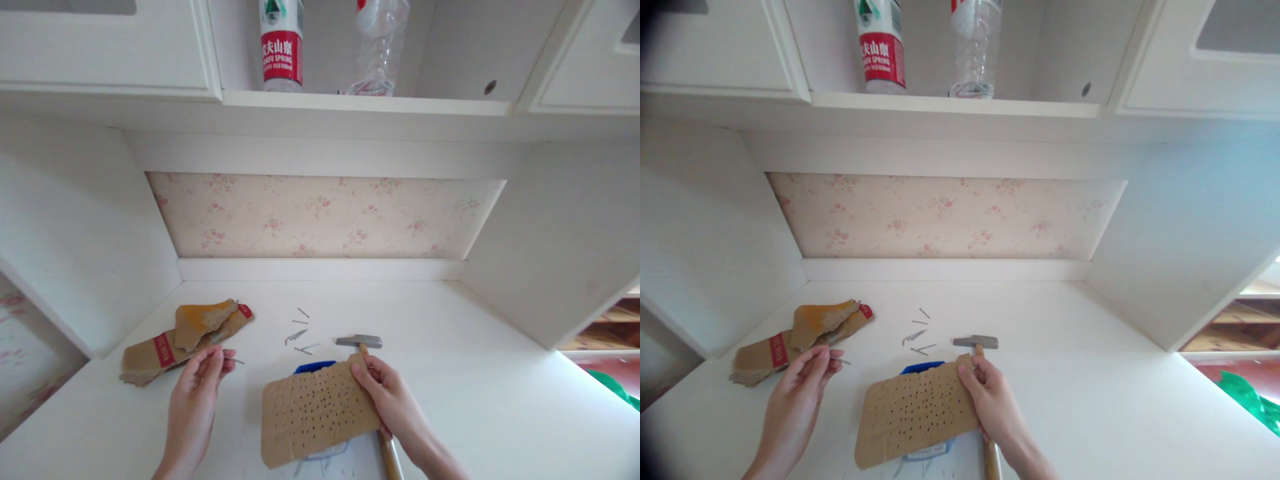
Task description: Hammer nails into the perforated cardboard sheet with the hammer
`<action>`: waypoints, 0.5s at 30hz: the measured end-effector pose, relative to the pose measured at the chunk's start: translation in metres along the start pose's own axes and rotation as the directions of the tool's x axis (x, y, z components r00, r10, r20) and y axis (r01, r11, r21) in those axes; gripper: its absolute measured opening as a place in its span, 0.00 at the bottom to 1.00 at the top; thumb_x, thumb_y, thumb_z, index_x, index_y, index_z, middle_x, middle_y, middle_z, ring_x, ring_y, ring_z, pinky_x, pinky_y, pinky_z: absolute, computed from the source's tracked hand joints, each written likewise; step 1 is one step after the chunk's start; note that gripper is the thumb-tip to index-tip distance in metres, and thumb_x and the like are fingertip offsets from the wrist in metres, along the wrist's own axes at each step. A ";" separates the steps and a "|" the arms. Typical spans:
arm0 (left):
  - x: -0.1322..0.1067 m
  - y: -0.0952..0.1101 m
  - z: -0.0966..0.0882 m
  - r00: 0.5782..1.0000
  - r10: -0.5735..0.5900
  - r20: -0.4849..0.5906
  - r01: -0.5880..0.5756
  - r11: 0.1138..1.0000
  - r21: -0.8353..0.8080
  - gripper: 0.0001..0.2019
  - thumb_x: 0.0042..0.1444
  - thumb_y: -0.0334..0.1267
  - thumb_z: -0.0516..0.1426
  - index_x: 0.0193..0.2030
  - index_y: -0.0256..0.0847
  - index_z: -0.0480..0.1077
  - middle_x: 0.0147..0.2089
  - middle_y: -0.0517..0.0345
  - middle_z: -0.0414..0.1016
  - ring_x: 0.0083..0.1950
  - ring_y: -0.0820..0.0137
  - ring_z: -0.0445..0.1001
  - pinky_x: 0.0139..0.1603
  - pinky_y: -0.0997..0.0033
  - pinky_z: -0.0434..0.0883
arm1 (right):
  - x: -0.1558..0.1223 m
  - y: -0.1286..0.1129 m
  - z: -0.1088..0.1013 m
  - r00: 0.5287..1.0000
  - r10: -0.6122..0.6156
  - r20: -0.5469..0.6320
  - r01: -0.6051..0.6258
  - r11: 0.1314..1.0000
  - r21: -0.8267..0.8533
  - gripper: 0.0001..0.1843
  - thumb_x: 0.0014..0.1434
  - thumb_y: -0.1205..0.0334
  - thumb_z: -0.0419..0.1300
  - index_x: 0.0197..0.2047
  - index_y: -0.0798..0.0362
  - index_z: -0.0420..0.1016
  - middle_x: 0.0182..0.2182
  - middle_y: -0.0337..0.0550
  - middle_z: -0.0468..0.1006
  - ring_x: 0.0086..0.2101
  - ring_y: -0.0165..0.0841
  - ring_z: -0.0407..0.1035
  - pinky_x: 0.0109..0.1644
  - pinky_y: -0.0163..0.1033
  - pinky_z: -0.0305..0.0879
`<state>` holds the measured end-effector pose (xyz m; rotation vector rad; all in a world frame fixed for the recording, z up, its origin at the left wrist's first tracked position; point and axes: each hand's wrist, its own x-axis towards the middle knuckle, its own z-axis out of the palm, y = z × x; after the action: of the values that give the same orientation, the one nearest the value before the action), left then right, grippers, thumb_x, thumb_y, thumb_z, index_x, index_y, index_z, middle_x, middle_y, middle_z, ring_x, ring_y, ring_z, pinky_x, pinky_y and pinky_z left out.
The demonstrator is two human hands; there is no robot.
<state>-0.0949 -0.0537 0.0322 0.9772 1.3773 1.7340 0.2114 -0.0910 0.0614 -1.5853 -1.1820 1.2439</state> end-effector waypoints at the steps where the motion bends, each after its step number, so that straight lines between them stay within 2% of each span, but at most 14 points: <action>1: -0.002 0.003 0.001 1.000 0.005 -0.010 -0.005 1.000 -0.002 0.20 0.51 0.53 0.65 0.44 0.41 0.71 0.41 0.54 0.79 0.38 0.67 0.77 0.45 0.62 0.77 | 0.001 0.002 0.001 1.000 0.014 -0.003 -0.014 1.000 0.012 0.23 0.59 0.38 0.56 0.44 0.48 0.74 0.24 0.33 0.72 0.14 0.24 0.55 0.08 0.28 0.46; 4: -0.013 0.020 0.004 0.999 0.044 -0.014 -0.043 0.996 0.079 0.22 0.50 0.55 0.64 0.44 0.41 0.72 0.42 0.52 0.80 0.38 0.63 0.78 0.42 0.61 0.78 | 0.003 0.007 -0.001 0.997 0.070 -0.035 -0.065 0.991 0.119 0.28 0.58 0.33 0.53 0.49 0.45 0.71 0.22 0.31 0.70 0.12 0.25 0.58 0.09 0.29 0.49; 6: -0.024 0.038 0.009 0.995 0.101 0.005 -0.100 0.977 0.191 0.21 0.51 0.56 0.63 0.44 0.42 0.72 0.42 0.52 0.81 0.39 0.61 0.79 0.41 0.62 0.79 | 0.005 0.011 -0.004 0.995 0.062 -0.080 -0.044 0.978 0.202 0.28 0.60 0.33 0.50 0.51 0.45 0.68 0.22 0.30 0.69 0.11 0.25 0.58 0.09 0.29 0.47; 8: -0.036 0.058 0.019 0.980 0.184 0.074 -0.198 0.938 0.284 0.19 0.53 0.56 0.61 0.42 0.43 0.73 0.41 0.52 0.81 0.38 0.60 0.80 0.40 0.62 0.79 | 0.008 0.016 -0.009 0.991 0.009 -0.131 0.021 0.973 0.230 0.26 0.62 0.35 0.49 0.48 0.48 0.68 0.21 0.29 0.67 0.11 0.22 0.56 0.10 0.29 0.45; 9: -0.041 0.066 0.025 0.964 0.219 0.150 -0.256 0.913 0.318 0.17 0.54 0.55 0.60 0.41 0.44 0.74 0.40 0.52 0.82 0.37 0.60 0.81 0.39 0.63 0.80 | 0.010 0.020 -0.011 0.988 -0.013 -0.153 0.048 0.973 0.226 0.24 0.63 0.37 0.48 0.46 0.49 0.68 0.20 0.28 0.66 0.10 0.22 0.54 0.11 0.29 0.44; 11: -0.050 0.078 0.042 0.889 0.271 0.369 -0.408 0.834 0.370 0.14 0.57 0.53 0.59 0.39 0.46 0.76 0.37 0.54 0.82 0.35 0.60 0.81 0.37 0.65 0.80 | 0.014 0.028 -0.014 0.983 -0.021 -0.184 0.059 0.978 0.200 0.23 0.65 0.39 0.48 0.42 0.50 0.68 0.18 0.27 0.64 0.10 0.22 0.53 0.12 0.29 0.43; 13: -0.055 0.080 0.060 0.778 0.292 0.556 -0.548 0.749 0.373 0.11 0.60 0.50 0.57 0.40 0.48 0.76 0.37 0.55 0.83 0.36 0.61 0.81 0.37 0.67 0.79 | 0.018 0.036 -0.015 0.981 -0.018 -0.194 0.052 0.983 0.174 0.22 0.65 0.40 0.48 0.41 0.50 0.69 0.17 0.27 0.62 0.11 0.23 0.54 0.13 0.30 0.44; 15: -0.057 0.076 0.076 0.664 0.287 0.691 -0.646 0.685 0.336 0.10 0.64 0.46 0.54 0.43 0.49 0.76 0.39 0.56 0.83 0.38 0.63 0.81 0.41 0.69 0.78 | 0.021 0.041 -0.016 0.980 -0.029 -0.195 0.059 0.987 0.149 0.22 0.64 0.39 0.49 0.40 0.50 0.69 0.17 0.27 0.62 0.13 0.24 0.55 0.14 0.31 0.44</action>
<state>-0.0064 -0.0830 0.1101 2.2050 1.2568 1.1403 0.2367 -0.0819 0.0207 -1.5192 -0.9701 1.0991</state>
